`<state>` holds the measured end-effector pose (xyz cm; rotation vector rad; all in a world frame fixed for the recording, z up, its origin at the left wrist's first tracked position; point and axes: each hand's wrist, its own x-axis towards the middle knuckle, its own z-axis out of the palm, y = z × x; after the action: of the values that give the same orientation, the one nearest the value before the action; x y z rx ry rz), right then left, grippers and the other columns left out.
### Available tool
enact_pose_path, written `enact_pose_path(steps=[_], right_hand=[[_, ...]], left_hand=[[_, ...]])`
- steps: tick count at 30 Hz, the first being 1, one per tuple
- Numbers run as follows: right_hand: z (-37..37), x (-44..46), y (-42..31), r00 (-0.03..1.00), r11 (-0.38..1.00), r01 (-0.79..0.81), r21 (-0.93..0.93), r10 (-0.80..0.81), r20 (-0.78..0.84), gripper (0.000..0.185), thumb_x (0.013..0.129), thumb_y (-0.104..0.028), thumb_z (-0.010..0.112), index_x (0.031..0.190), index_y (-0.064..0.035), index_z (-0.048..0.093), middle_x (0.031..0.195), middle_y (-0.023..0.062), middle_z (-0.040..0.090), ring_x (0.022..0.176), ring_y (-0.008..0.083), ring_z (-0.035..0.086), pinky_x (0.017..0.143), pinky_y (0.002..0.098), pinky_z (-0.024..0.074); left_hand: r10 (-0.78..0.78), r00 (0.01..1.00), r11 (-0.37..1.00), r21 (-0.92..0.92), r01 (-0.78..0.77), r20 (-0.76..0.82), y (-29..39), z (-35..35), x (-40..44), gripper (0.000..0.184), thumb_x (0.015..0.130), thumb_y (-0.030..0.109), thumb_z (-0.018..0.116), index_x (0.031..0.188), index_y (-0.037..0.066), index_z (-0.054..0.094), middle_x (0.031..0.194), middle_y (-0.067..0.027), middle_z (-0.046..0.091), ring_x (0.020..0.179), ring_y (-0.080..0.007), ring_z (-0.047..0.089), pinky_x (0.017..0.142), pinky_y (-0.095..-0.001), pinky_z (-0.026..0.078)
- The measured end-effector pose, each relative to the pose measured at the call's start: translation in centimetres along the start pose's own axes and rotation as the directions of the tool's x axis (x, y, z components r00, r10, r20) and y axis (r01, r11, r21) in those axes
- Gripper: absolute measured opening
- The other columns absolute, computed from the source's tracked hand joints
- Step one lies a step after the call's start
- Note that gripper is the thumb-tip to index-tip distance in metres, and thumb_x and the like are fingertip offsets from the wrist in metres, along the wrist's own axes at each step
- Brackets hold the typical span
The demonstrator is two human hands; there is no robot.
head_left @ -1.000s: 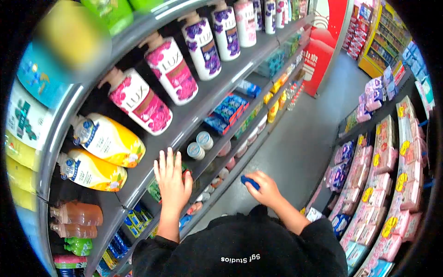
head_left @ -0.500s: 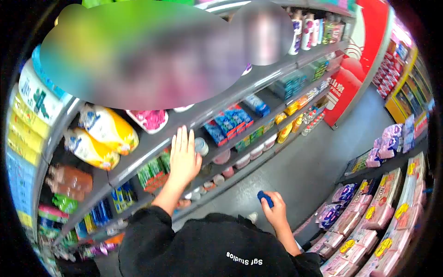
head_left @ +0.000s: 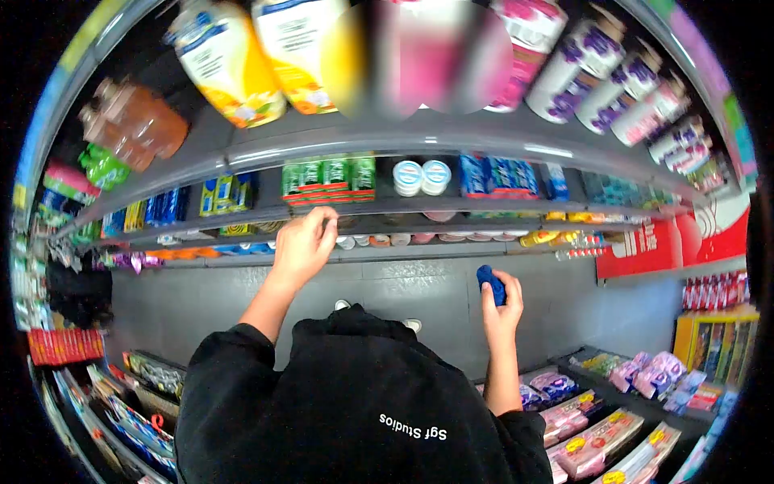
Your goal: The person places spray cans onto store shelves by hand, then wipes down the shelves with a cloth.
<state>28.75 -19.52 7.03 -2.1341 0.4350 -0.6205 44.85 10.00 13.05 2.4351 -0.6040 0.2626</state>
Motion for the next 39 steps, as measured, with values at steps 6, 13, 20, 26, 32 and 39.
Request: enact_pose_path(steps=[6,13,20,26,32,39], right_hand=[[8.6,4.6,-9.0,0.941,0.939,0.331,0.096,-0.337,0.046,0.025,0.074,-0.002,0.069,0.098,-0.0016,0.061,0.095,0.0134,0.06,0.087,0.0274,0.058,0.077,0.0342,0.047],[19.2,6.5,-21.6,0.731,0.732,0.679,0.054,-0.681,0.045,0.031,0.069,-0.008,0.075,0.099,-0.0083,0.065,0.091,0.012,0.054,0.081,0.0281,0.056,0.067,0.036,0.0482],[26.6,7.6,-27.1,0.675,0.664,0.736,-0.132,-0.736,0.055,0.023,0.068,-0.012,0.07,0.09,-0.0107,0.066,0.088,0.0117,0.052,0.082,0.029,0.053,0.06,0.0381,0.0479],[27.4,7.1,-26.4,0.685,0.682,0.724,-0.103,-0.728,-0.01,0.031,0.06,-0.003,0.067,0.089,-0.0133,0.065,0.087,0.0084,0.053,0.083,0.0284,0.052,0.062,0.0359,0.0474],[24.1,8.7,-24.0,0.701,0.685,0.688,-0.24,-0.713,-0.028,0.026,0.062,-0.007,0.065,0.088,-0.0113,0.065,0.087,0.01,0.053,0.08,0.0287,0.052,0.058,0.0351,0.0482],[18.1,11.3,-18.5,0.756,0.731,0.572,-0.373,-0.646,-0.107,0.028,0.064,-0.004,0.069,0.091,-0.013,0.067,0.089,0.0102,0.053,0.082,0.0294,0.052,0.066,0.0374,0.0462]], left_hand=[[-0.406,0.912,0.897,-0.166,0.409,0.058,-5.6,-3.8,-4.1,0.015,0.089,0.021,0.058,0.094,0.009,0.05,0.052,-0.0084,0.048,0.05,-0.0285,0.055,0.048,-0.0383,0.041],[-0.278,0.955,0.948,-0.189,0.256,-0.102,-12.2,-5.2,-7.8,0.011,0.091,0.013,0.053,0.1,0.007,0.054,0.086,-0.0126,0.065,0.076,-0.0342,0.062,0.065,-0.0403,0.05],[-0.177,0.984,0.958,-0.23,0.171,-0.01,-16.0,-7.2,-9.8,0.019,0.086,0.001,0.055,0.105,0.005,0.057,0.092,-0.0112,0.057,0.075,-0.0225,0.057,0.06,-0.0299,0.046],[-0.196,0.974,0.933,-0.283,0.221,0.116,-17.0,-7.1,-9.3,0.02,0.083,0.0,0.057,0.103,0.004,0.059,0.098,-0.012,0.058,0.078,-0.025,0.06,0.06,-0.0295,0.048],[-0.111,0.975,0.94,-0.297,0.167,0.194,-15.9,-6.3,-7.0,0.02,0.083,0.002,0.058,0.102,0.005,0.059,0.1,-0.012,0.058,0.079,-0.0255,0.06,0.068,-0.0328,0.049],[0.012,0.967,0.945,-0.32,0.072,0.254,-14.1,-4.2,-5.5,0.019,0.082,0.002,0.058,0.101,0.006,0.06,0.104,-0.0123,0.059,0.097,-0.0313,0.059,0.079,-0.0382,0.048]])
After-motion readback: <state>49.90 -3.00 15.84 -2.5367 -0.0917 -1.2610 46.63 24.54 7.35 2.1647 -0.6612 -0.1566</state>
